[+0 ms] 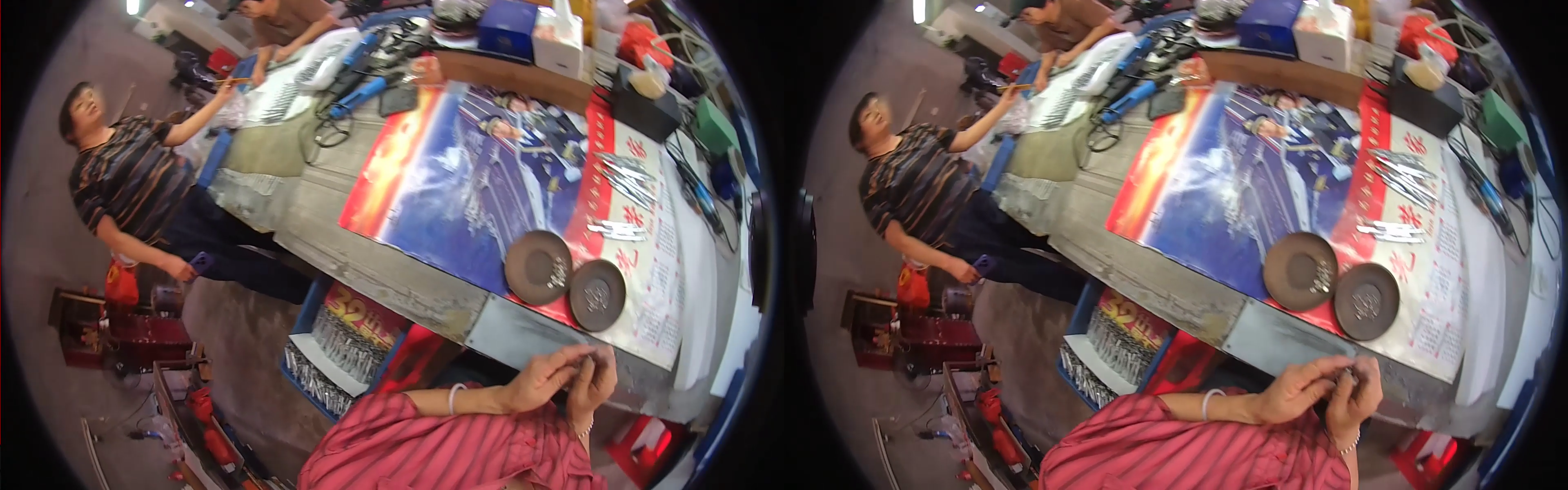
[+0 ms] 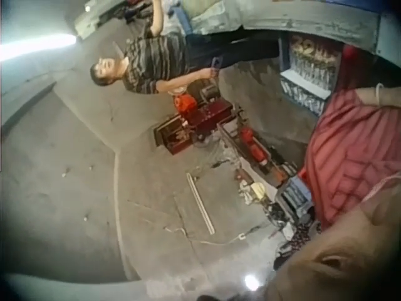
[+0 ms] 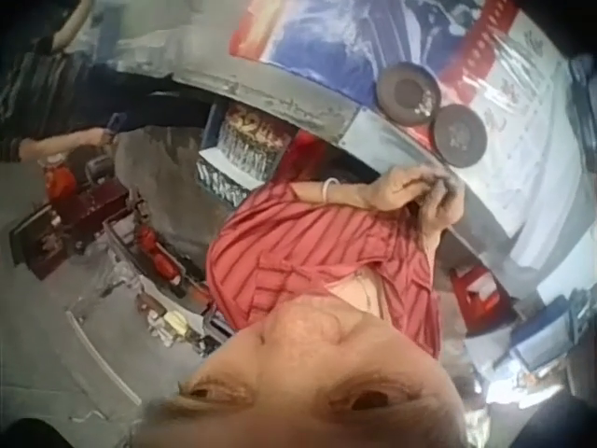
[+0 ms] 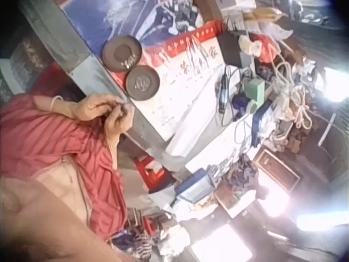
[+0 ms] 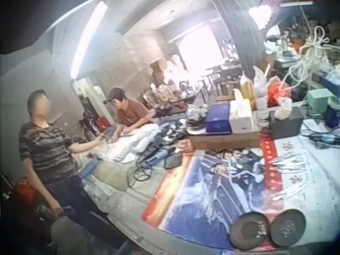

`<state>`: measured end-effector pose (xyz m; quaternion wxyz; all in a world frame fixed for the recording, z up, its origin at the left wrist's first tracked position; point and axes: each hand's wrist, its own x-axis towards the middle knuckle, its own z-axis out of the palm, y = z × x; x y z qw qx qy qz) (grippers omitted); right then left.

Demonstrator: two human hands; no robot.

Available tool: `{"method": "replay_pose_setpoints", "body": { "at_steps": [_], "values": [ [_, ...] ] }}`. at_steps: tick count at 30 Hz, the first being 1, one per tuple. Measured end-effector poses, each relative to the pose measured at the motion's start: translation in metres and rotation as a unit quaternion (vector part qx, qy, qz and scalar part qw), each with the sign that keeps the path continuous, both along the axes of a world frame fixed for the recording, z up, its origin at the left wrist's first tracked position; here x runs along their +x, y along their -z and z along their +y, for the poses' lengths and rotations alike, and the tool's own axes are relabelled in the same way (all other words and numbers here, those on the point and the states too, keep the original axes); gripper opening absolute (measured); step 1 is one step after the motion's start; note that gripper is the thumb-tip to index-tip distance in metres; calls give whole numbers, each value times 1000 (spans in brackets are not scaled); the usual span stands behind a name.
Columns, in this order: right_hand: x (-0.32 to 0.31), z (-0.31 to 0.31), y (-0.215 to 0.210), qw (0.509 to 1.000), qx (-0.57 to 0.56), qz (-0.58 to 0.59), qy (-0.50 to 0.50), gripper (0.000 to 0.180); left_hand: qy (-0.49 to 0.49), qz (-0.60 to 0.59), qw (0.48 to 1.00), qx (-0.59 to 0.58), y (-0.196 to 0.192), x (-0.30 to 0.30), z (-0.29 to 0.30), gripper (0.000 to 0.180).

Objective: Assembling small hardware components onto metal pins manually.

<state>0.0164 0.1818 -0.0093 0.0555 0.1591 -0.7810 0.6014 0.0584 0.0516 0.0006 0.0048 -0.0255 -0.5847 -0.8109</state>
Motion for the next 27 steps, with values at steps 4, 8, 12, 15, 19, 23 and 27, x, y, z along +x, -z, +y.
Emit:
{"method": "replay_pose_setpoints", "body": {
  "at_steps": [4, 8, 12, 15, 19, 23, 27],
  "values": [
    [-1, -16, -6, 991, 91, 93, 23, 12, -21, 13, 999, -28, 2, -1, -4, 34],
    [9, -12, -2, 986, 146, 65, 41, 15, 0, -6, 1000, -13, 7, -3, -2, 34],
    [4, -14, -17, 983, -48, -176, 15, 19, 22, -35, 999, 27, 12, -1, 0, 34],
    [-1, 3, -14, 949, -156, -275, -11, 25, -3, -8, 1000, 27, 9, 0, 4, 36],
    [2, -9, -11, 994, -9, -104, -26, 10, -24, -56, 994, 93, 10, -3, 2, 38],
    [3, -15, -11, 998, 58, -9, -28, 9, -25, -38, 998, 46, 9, -2, -1, 38],
    [11, -14, -2, 979, 189, 80, 14, 9, -39, -15, 998, 45, 21, 0, 7, 37]
  ]
}}
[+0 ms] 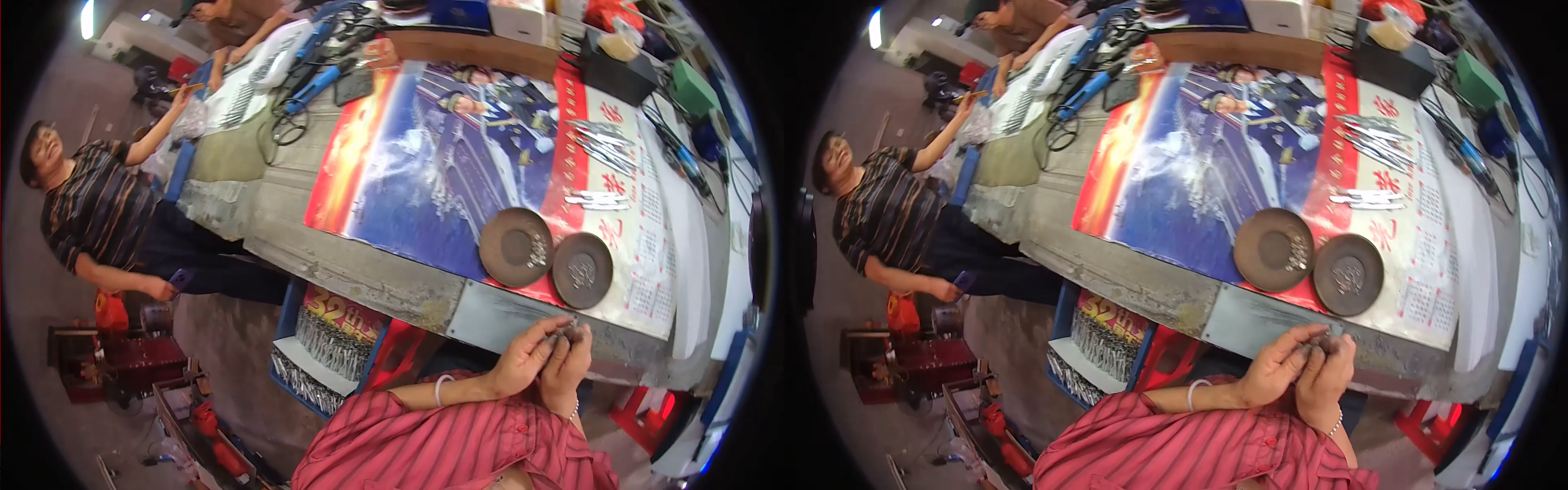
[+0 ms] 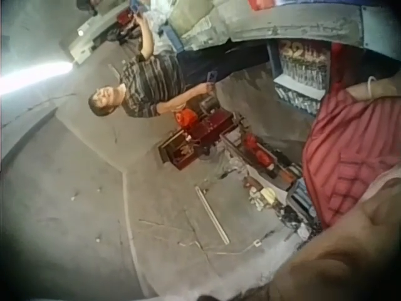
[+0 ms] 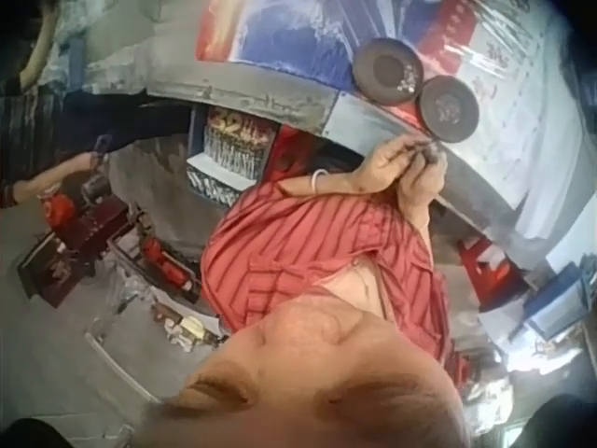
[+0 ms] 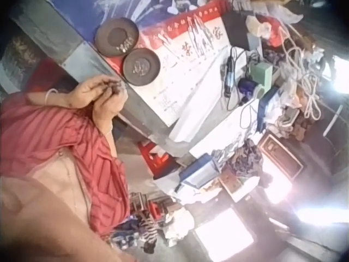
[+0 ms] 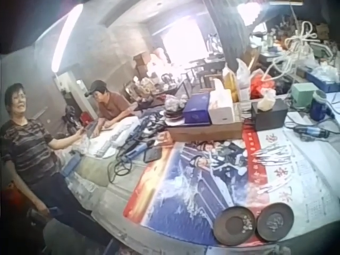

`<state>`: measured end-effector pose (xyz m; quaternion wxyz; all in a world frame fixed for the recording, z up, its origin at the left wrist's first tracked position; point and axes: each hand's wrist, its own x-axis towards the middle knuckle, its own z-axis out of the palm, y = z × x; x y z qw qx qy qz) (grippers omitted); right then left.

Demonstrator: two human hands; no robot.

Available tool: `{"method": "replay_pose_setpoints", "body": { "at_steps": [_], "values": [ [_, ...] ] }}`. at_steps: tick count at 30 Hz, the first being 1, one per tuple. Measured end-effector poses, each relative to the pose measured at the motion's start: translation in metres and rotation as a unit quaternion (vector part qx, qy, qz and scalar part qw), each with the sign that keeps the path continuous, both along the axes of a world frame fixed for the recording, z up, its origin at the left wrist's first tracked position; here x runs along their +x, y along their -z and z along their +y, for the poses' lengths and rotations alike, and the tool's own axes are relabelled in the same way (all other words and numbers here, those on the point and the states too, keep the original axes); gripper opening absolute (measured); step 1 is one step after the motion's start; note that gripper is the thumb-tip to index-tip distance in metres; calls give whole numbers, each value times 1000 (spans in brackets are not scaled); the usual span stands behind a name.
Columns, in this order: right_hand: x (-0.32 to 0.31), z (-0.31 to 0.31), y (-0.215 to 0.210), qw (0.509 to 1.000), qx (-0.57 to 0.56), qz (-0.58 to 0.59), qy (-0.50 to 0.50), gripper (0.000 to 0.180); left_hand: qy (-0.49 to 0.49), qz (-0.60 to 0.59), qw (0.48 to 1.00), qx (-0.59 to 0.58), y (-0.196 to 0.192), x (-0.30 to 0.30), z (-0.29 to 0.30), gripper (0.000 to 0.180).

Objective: Assembling small hardware components onto metal pins manually.

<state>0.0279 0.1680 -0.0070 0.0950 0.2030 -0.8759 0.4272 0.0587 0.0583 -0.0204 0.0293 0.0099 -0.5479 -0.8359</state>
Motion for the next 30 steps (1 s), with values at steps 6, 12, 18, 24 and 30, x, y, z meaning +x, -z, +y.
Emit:
{"method": "replay_pose_setpoints", "body": {
  "at_steps": [6, 12, 18, 24, 30],
  "values": [
    [-14, -1, -27, 952, -228, -205, 10, 8, 16, 1, 1000, 24, -6, 9, -6, 40],
    [-22, 0, -17, 992, -91, 51, -75, 18, 16, -63, 998, 22, -13, 19, -16, 32],
    [3, -4, -11, 1000, -21, 16, -13, 14, -1, -54, 998, -41, -9, 22, -10, 28],
    [4, 8, -27, 872, -274, -406, -15, 10, 16, -93, 995, -20, -1, 35, -8, 28],
    [2, 13, -11, 969, -166, -169, -65, 9, 1, -60, 996, 68, -4, 24, -10, 37]
  ]
}}
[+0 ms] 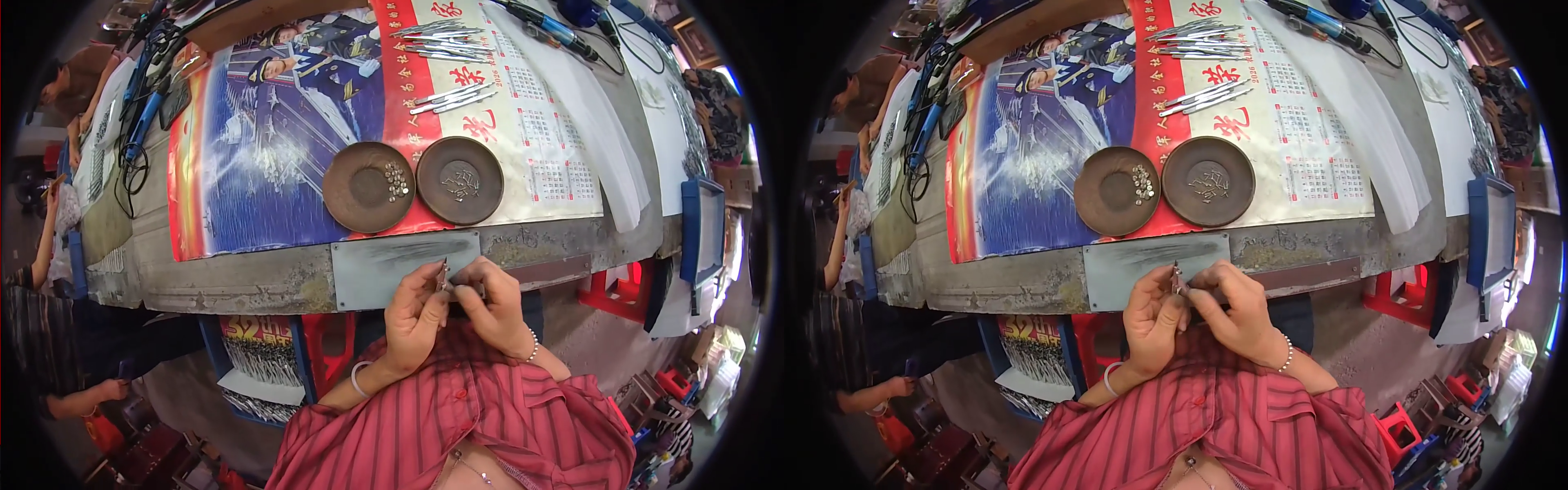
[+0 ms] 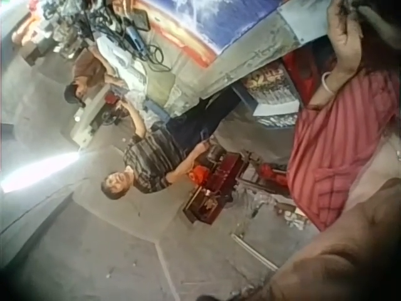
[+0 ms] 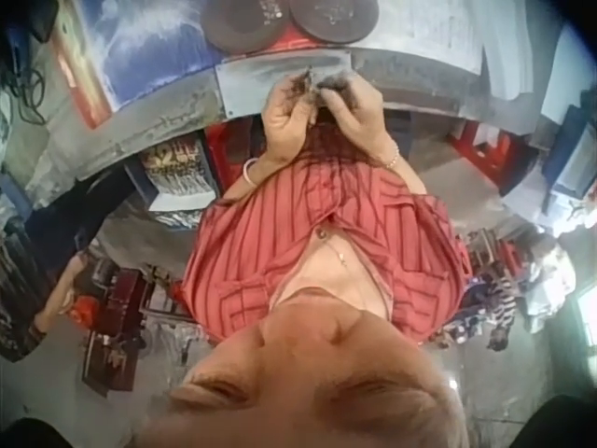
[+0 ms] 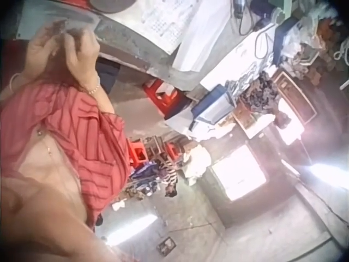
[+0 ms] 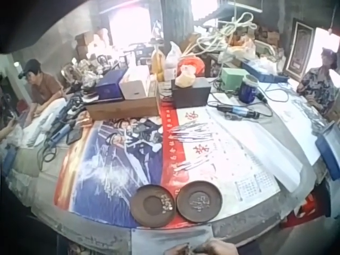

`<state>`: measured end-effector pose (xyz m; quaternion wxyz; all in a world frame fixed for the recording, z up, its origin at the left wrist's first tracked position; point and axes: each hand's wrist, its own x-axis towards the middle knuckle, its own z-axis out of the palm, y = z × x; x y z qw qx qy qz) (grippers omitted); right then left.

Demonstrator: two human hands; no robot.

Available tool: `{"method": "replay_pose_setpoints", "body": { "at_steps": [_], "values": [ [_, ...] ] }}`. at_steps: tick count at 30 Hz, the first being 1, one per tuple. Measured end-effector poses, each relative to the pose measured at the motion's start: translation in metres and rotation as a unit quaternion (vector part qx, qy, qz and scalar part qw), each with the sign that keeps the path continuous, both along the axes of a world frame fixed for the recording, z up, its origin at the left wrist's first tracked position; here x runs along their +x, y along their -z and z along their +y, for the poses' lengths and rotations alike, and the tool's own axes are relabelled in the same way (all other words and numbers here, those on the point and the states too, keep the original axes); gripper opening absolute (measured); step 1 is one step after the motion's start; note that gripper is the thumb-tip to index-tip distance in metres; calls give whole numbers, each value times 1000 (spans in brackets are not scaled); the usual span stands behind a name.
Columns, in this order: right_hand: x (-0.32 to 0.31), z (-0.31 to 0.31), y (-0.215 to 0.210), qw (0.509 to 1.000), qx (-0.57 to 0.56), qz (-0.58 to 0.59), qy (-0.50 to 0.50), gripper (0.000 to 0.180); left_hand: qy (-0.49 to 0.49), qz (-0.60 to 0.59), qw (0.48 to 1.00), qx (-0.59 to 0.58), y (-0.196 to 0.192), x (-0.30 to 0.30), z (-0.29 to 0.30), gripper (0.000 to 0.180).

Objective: Assembling small hardware components onto metal pins manually.

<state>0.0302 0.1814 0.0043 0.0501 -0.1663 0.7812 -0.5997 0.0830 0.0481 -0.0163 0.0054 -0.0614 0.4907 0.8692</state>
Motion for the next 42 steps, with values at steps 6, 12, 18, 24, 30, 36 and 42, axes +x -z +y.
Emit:
{"method": "replay_pose_setpoints", "body": {
  "at_steps": [6, 12, 18, 24, 30, 36, 42],
  "values": [
    [1, -18, 9, 981, 69, 183, 18, 17, -19, 0, 999, -49, -1, 4, -5, 41],
    [12, -28, 10, 961, 187, 190, 67, 16, -5, -3, 992, -128, 3, 5, -3, 34],
    [6, -16, -2, 999, 39, 22, 13, 9, -20, 86, 978, -189, 8, 12, -6, 39],
    [8, -25, 5, 974, 105, 202, 2, 8, -9, 100, 989, -111, -7, 11, -14, 39],
    [24, -56, -18, 996, 69, -54, 7, 19, -31, 99, 988, -115, -7, 24, -38, 38],
    [4, -60, -21, 986, 27, -10, -163, 31, -129, -27, 956, -261, 15, 87, -111, 39],
    [6, -73, -18, 972, 84, -8, -221, 16, -356, -225, 708, -566, 70, 197, -284, 17]
  ]
}}
